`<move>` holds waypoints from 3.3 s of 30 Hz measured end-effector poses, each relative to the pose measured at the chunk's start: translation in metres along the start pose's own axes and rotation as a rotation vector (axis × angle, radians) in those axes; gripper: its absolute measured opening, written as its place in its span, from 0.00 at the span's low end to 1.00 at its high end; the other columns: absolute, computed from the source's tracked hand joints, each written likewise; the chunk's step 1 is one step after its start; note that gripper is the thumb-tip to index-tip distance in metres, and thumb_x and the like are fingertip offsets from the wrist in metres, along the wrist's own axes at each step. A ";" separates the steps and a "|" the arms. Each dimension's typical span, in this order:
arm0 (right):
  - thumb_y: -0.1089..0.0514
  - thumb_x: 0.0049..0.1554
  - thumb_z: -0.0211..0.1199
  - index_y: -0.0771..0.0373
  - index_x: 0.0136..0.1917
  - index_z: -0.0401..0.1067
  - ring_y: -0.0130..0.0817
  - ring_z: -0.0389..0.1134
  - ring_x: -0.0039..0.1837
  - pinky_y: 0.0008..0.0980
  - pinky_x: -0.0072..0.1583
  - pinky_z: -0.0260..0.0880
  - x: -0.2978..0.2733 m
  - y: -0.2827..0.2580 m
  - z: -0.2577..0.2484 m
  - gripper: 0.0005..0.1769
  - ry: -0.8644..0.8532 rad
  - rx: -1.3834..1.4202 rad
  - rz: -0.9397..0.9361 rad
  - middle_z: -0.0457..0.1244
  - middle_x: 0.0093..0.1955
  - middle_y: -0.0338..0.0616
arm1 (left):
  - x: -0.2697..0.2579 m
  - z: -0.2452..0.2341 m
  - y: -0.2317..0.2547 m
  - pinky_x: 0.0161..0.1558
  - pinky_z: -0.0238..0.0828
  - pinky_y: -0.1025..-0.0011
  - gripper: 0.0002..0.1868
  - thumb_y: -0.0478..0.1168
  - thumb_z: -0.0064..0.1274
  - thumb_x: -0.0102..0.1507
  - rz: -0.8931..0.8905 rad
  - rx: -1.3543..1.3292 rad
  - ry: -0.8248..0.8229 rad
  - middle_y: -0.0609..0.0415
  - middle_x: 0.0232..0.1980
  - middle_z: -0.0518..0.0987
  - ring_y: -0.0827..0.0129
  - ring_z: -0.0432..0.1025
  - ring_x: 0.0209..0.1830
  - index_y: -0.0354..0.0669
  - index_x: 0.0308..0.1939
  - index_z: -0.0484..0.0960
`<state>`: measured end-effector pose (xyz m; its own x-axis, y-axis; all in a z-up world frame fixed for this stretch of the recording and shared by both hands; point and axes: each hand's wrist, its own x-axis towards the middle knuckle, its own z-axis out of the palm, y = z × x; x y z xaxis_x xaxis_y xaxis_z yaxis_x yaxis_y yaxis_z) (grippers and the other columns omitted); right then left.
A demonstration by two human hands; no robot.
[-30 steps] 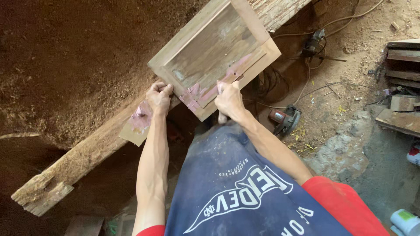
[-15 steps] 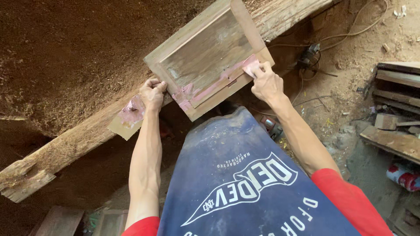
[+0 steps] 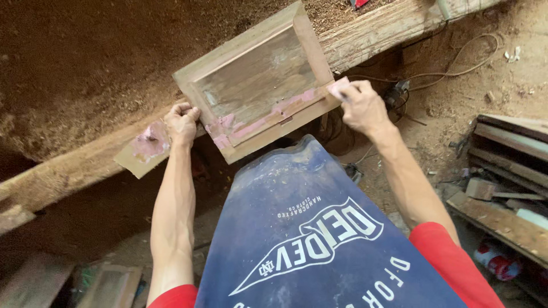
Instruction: The person sands a rectangular wooden frame using a pink sanding block, focusing on the edges and corners. They repeatedly dip the sanding block into a pink paste on a separate board before continuing to sand the frame. The person moves the frame around the workbench and briefly places it on the floor before resuming the task.
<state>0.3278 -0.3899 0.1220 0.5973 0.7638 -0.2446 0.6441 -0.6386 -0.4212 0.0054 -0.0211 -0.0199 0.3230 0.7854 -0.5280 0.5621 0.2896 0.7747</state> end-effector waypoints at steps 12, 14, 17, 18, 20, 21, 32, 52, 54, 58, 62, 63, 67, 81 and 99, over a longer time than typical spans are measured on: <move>0.70 0.49 0.67 0.51 0.60 0.77 0.39 0.68 0.64 0.45 0.66 0.67 0.068 0.075 0.019 0.26 -0.005 -0.087 -0.611 0.66 0.65 0.34 | 0.001 0.016 -0.038 0.42 0.76 0.76 0.09 0.31 0.61 0.63 0.234 -0.021 0.147 0.56 0.39 0.84 0.77 0.76 0.36 0.34 0.47 0.85; 0.70 0.46 0.66 0.51 0.59 0.78 0.41 0.67 0.63 0.44 0.63 0.67 0.066 0.075 0.025 0.27 -0.029 -0.120 -0.535 0.66 0.66 0.35 | -0.002 0.017 -0.034 0.42 0.76 0.75 0.08 0.31 0.61 0.63 0.240 0.011 0.171 0.55 0.39 0.84 0.76 0.75 0.36 0.34 0.47 0.85; 0.68 0.45 0.67 0.51 0.56 0.78 0.42 0.68 0.61 0.45 0.59 0.69 0.056 0.075 0.020 0.26 -0.070 -0.225 -0.410 0.66 0.64 0.34 | -0.007 0.019 -0.024 0.42 0.77 0.76 0.09 0.30 0.62 0.63 0.216 0.008 0.182 0.55 0.40 0.84 0.76 0.76 0.37 0.34 0.47 0.85; 0.67 0.45 0.67 0.51 0.56 0.78 0.42 0.68 0.60 0.46 0.58 0.70 0.053 0.074 0.015 0.25 -0.081 -0.268 -0.367 0.66 0.63 0.34 | -0.009 0.019 -0.019 0.43 0.77 0.76 0.09 0.30 0.62 0.63 0.206 -0.001 0.181 0.55 0.40 0.85 0.76 0.76 0.37 0.34 0.47 0.85; 0.66 0.47 0.66 0.51 0.55 0.78 0.46 0.70 0.58 0.46 0.53 0.73 0.049 0.072 0.004 0.21 -0.159 -0.293 -0.256 0.65 0.63 0.37 | -0.014 0.019 -0.011 0.44 0.80 0.77 0.10 0.31 0.62 0.62 0.112 -0.003 0.193 0.57 0.41 0.84 0.77 0.77 0.38 0.37 0.48 0.85; 0.65 0.48 0.66 0.51 0.54 0.77 0.48 0.70 0.58 0.46 0.50 0.75 0.049 0.070 -0.002 0.20 -0.198 -0.304 -0.198 0.64 0.63 0.39 | -0.016 0.019 -0.007 0.44 0.81 0.78 0.10 0.32 0.62 0.62 0.065 -0.003 0.197 0.58 0.41 0.84 0.77 0.78 0.39 0.38 0.48 0.85; 0.60 0.54 0.65 0.48 0.54 0.77 0.56 0.71 0.49 0.50 0.47 0.74 0.054 0.035 0.010 0.14 -0.124 -0.096 -0.139 0.60 0.58 0.52 | -0.007 0.017 -0.022 0.45 0.78 0.77 0.10 0.32 0.63 0.63 0.121 -0.055 0.163 0.57 0.41 0.83 0.77 0.76 0.39 0.36 0.48 0.85; 0.61 0.40 0.73 0.40 0.64 0.76 0.41 0.62 0.66 0.44 0.65 0.64 0.083 0.029 -0.017 0.37 -0.394 -0.589 -0.542 0.60 0.71 0.34 | -0.017 0.016 -0.003 0.43 0.80 0.75 0.11 0.34 0.64 0.62 0.026 -0.026 0.168 0.56 0.41 0.85 0.74 0.79 0.39 0.40 0.48 0.86; 0.61 0.43 0.73 0.40 0.65 0.76 0.41 0.62 0.66 0.43 0.64 0.64 0.086 0.024 -0.011 0.36 -0.407 -0.656 -0.553 0.60 0.71 0.32 | -0.018 0.017 0.000 0.44 0.81 0.75 0.11 0.34 0.64 0.63 0.043 -0.037 0.165 0.54 0.42 0.86 0.73 0.79 0.40 0.40 0.49 0.86; 0.61 0.41 0.74 0.40 0.63 0.77 0.42 0.62 0.65 0.45 0.63 0.64 0.086 0.030 -0.009 0.35 -0.413 -0.626 -0.492 0.60 0.71 0.33 | -0.017 0.017 -0.001 0.44 0.82 0.76 0.11 0.34 0.64 0.62 0.035 -0.015 0.172 0.55 0.42 0.86 0.73 0.79 0.40 0.40 0.48 0.86; 0.63 0.40 0.73 0.41 0.62 0.77 0.43 0.64 0.64 0.45 0.60 0.68 0.078 0.059 -0.007 0.36 -0.360 -0.565 -0.423 0.61 0.69 0.35 | -0.015 0.016 -0.004 0.43 0.80 0.76 0.11 0.34 0.64 0.62 0.035 -0.019 0.169 0.55 0.41 0.86 0.74 0.79 0.39 0.40 0.48 0.86; 0.63 0.40 0.73 0.41 0.63 0.77 0.43 0.65 0.64 0.45 0.59 0.69 0.075 0.067 -0.006 0.36 -0.342 -0.544 -0.400 0.61 0.69 0.35 | -0.014 0.016 -0.006 0.43 0.79 0.76 0.11 0.35 0.65 0.62 0.038 -0.012 0.172 0.55 0.41 0.86 0.74 0.79 0.39 0.40 0.48 0.86; 0.64 0.51 0.68 0.44 0.60 0.79 0.42 0.69 0.60 0.43 0.55 0.74 0.056 0.078 0.001 0.25 -0.228 -0.361 -0.354 0.63 0.66 0.33 | -0.008 0.016 -0.016 0.42 0.78 0.76 0.11 0.34 0.66 0.61 0.061 -0.013 0.177 0.56 0.40 0.85 0.75 0.78 0.38 0.39 0.48 0.87; 0.60 0.56 0.61 0.52 0.58 0.79 0.62 0.68 0.52 0.49 0.58 0.71 0.058 0.018 0.013 0.17 -0.188 -0.012 0.110 0.57 0.58 0.63 | -0.011 0.012 -0.005 0.43 0.80 0.78 0.10 0.34 0.65 0.61 0.038 -0.042 0.134 0.59 0.39 0.85 0.77 0.78 0.37 0.40 0.47 0.86; 0.62 0.58 0.61 0.58 0.64 0.70 0.64 0.69 0.50 0.54 0.52 0.72 -0.017 -0.046 0.079 0.20 0.107 0.095 0.036 0.59 0.63 0.64 | -0.001 0.011 -0.021 0.42 0.80 0.76 0.10 0.33 0.64 0.61 0.119 -0.102 0.087 0.57 0.38 0.85 0.77 0.78 0.36 0.35 0.47 0.86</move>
<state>0.2504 -0.3659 0.0762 0.6702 0.7227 -0.1690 0.5761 -0.6501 -0.4955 0.0013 -0.0341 -0.0398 0.3129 0.8606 -0.4019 0.4419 0.2426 0.8636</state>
